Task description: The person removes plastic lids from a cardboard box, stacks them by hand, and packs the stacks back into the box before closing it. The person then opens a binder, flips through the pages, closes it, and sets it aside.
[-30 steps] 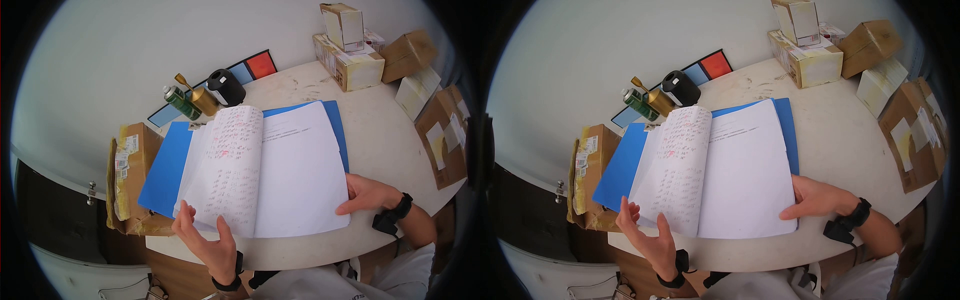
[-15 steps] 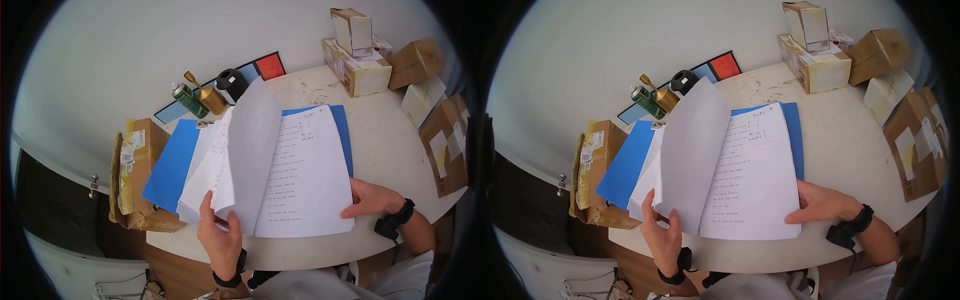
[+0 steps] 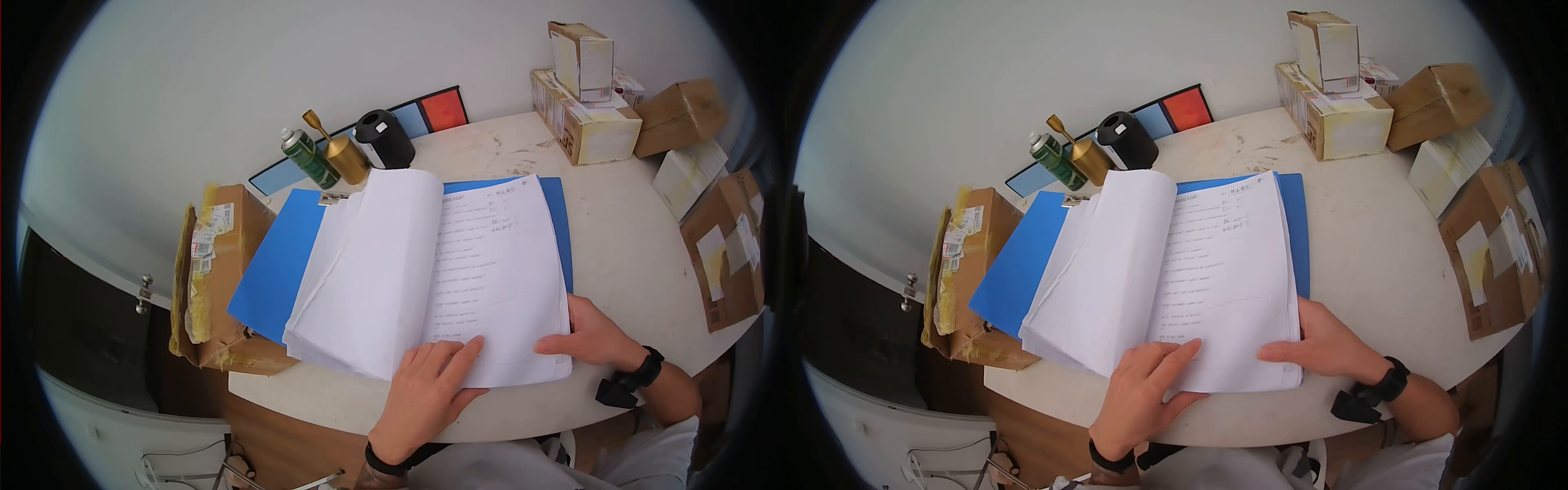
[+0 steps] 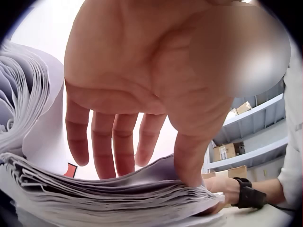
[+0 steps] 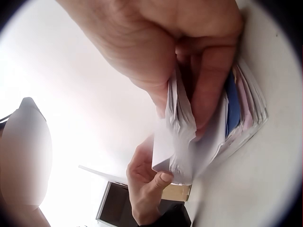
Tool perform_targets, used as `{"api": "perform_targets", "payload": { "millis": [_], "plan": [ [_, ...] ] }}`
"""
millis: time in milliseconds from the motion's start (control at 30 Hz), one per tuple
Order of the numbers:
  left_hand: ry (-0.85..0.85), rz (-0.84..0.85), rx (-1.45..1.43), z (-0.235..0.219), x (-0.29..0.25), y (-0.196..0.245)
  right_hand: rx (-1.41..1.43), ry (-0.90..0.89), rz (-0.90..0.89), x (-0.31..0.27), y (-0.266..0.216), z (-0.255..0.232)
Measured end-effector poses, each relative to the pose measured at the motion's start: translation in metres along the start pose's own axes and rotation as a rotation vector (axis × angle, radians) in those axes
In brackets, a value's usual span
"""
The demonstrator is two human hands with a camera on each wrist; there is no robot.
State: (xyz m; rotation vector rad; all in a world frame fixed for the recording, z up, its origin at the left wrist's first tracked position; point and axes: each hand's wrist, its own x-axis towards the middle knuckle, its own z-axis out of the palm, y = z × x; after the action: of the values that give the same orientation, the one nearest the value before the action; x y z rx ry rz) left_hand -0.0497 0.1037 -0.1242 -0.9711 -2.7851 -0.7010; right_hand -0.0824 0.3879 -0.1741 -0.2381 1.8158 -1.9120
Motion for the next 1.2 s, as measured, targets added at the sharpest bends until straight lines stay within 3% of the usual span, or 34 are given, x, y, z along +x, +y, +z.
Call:
{"api": "perform_targets", "payload": {
  "millis": [100, 200, 267, 300, 367, 400, 467, 500, 600, 667, 700, 767, 900, 1000, 1067, 1100, 1167, 1200],
  "plan": [
    [0.019, -0.098, -0.007, -0.009, -0.006, -0.013, -0.024, -0.016, 0.017, -0.001, -0.002, -0.002],
    [0.048, -0.234, -0.212, -0.019, -0.015, -0.024, 0.021, -0.051, 0.009, -0.001, 0.004, -0.007],
    [0.281, -0.551, -0.172, -0.028, -0.016, -0.022, 0.086, -0.162, -0.006, 0.000, 0.004, -0.011],
    [0.276, -0.546, -0.172, -0.030, -0.018, -0.026, 0.090, -0.156, -0.008, -0.001, 0.004, -0.014],
    [0.570, -0.793, -0.108, -0.030, -0.021, -0.035, 0.206, -0.266, 0.058, -0.001, 0.002, -0.019],
    [0.568, -0.789, -0.109, -0.029, -0.021, -0.038, 0.207, -0.262, 0.056, -0.001, 0.002, -0.020],
    [0.903, -0.646, 0.103, -0.027, -0.022, -0.040, 0.276, -0.294, 0.086, 0.001, 0.003, -0.020],
    [0.907, -0.651, 0.101, -0.026, -0.022, -0.038, 0.271, -0.297, 0.090, 0.002, 0.001, -0.019],
    [0.632, -0.380, 0.166, -0.022, -0.026, -0.015, 0.179, -0.231, 0.096, 0.003, 0.003, -0.011],
    [0.295, -0.171, -0.106, -0.017, -0.015, -0.002, 0.108, -0.126, 0.019, 0.003, 0.007, -0.007],
    [0.303, -0.177, -0.111, -0.014, -0.008, -0.001, 0.099, -0.130, 0.024, 0.002, 0.006, -0.004],
    [0.065, 0.041, -0.059, -0.007, 0.004, 0.001, 0.005, -0.050, 0.028, 0.000, -0.001, 0.000],
    [0.073, -0.077, -0.123, -0.005, -0.007, -0.015, 0.035, -0.045, 0.028, 0.000, 0.002, -0.001],
    [0.340, -0.484, -0.148, -0.019, -0.011, -0.015, 0.037, -0.066, 0.035, 0.000, 0.005, -0.006],
    [0.509, -0.676, -0.162, -0.024, -0.016, -0.028, 0.023, -0.062, -0.076, 0.001, 0.012, -0.007],
    [0.504, -0.671, -0.158, -0.026, -0.019, -0.034, 0.029, -0.058, -0.080, -0.002, 0.007, -0.004],
    [0.722, -0.757, 0.013, -0.029, -0.024, -0.041, 0.117, 0.044, 0.071, -0.011, -0.013, 0.003],
    [0.721, -0.756, 0.015, -0.029, -0.024, -0.041, 0.119, 0.044, 0.070, -0.013, -0.014, 0.003]
  ]
}}
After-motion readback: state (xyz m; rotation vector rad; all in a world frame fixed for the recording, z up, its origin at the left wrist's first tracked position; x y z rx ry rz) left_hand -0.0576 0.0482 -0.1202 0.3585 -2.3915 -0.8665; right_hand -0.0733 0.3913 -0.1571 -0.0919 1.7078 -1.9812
